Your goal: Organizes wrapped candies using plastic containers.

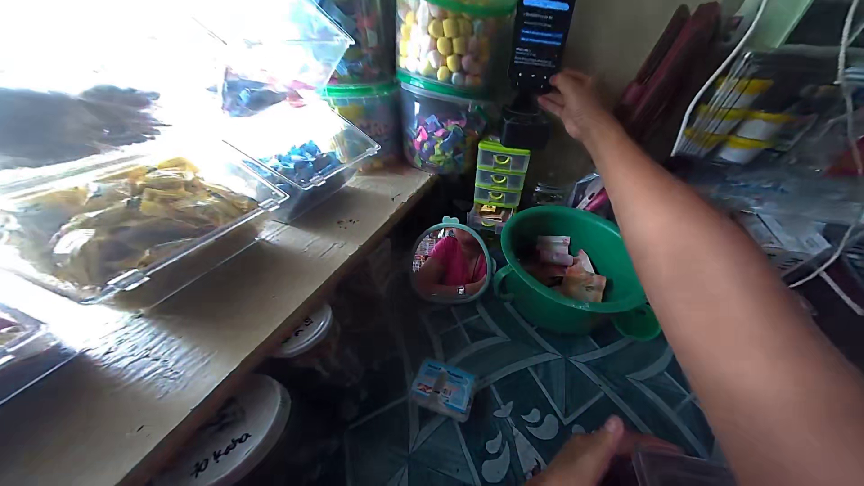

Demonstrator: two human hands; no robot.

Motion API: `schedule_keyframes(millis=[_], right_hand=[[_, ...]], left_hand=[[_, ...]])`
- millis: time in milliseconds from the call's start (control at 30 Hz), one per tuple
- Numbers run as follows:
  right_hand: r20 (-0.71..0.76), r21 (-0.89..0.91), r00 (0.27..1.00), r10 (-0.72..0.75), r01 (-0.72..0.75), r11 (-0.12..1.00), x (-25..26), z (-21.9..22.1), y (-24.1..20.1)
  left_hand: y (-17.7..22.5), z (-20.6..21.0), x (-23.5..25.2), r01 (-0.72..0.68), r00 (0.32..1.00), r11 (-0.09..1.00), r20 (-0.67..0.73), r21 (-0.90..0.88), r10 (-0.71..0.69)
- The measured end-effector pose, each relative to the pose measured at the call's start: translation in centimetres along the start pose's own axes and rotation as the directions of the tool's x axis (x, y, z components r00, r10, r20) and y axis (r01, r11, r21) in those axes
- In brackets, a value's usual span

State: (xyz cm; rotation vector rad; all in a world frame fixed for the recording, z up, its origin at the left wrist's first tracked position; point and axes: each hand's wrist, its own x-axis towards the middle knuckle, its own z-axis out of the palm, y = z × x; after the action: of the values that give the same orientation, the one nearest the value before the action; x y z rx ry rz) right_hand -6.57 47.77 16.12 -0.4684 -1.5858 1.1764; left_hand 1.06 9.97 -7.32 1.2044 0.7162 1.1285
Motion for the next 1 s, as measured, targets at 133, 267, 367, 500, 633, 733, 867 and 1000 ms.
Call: schedule_keyframes(millis=[133, 267, 367, 500, 633, 733, 867, 1000], right_hand=[[0.000, 0.027, 1.000, -0.030, 0.030, 0.999, -0.4, 0.0, 0.2], [-0.048, 0.034, 0.998, -0.040, 0.042, 0.999, -0.2, 0.6, 0.2], [-0.054, 0.076, 0.998, -0.037, 0.041, 0.996, -0.2, 0.6, 0.6], [-0.037, 0.097, 0.997, -0.065, 0.069, 0.993, -0.1, 0.5, 0.9], [-0.026, 0.109, 0.997, -0.071, 0.074, 0.991, -0.2, 0.5, 1.1], [-0.050, 0.102, 0.997, -0.057, 0.061, 0.993, -0.2, 0.6, 1.0], [-0.063, 0.114, 0.998, -0.031, 0.038, 0.993, -0.3, 0.7, 0.7], [-0.131, 0.020, 0.990, -0.052, 0.055, 0.998, 0.9, 0.2, -0.5]], left_hand=[[-0.4, 0.2, 1.1, 0.132, 0.977, 0.989, -0.158, -0.067, -0.141], [-0.4, 0.0, 0.8, 0.120, 0.987, 0.993, -0.107, -0.004, -0.120], [-0.4, -0.1, 0.8, 0.108, 0.991, 0.994, -0.082, 0.009, -0.107], [-0.6, -0.3, 0.8, 0.091, 0.993, 0.996, -0.072, 0.015, -0.090], [-0.5, -0.2, 0.8, 0.096, 0.994, 0.995, -0.060, 0.023, -0.094], [-0.6, -0.2, 0.8, 0.080, 0.996, 0.996, -0.044, 0.026, -0.079], [-0.7, -0.3, 0.8, 0.059, 0.998, 0.998, -0.034, 0.023, -0.058], [-0.7, -0.2, 0.7, 0.055, 0.998, 0.998, -0.043, 0.030, -0.054]])
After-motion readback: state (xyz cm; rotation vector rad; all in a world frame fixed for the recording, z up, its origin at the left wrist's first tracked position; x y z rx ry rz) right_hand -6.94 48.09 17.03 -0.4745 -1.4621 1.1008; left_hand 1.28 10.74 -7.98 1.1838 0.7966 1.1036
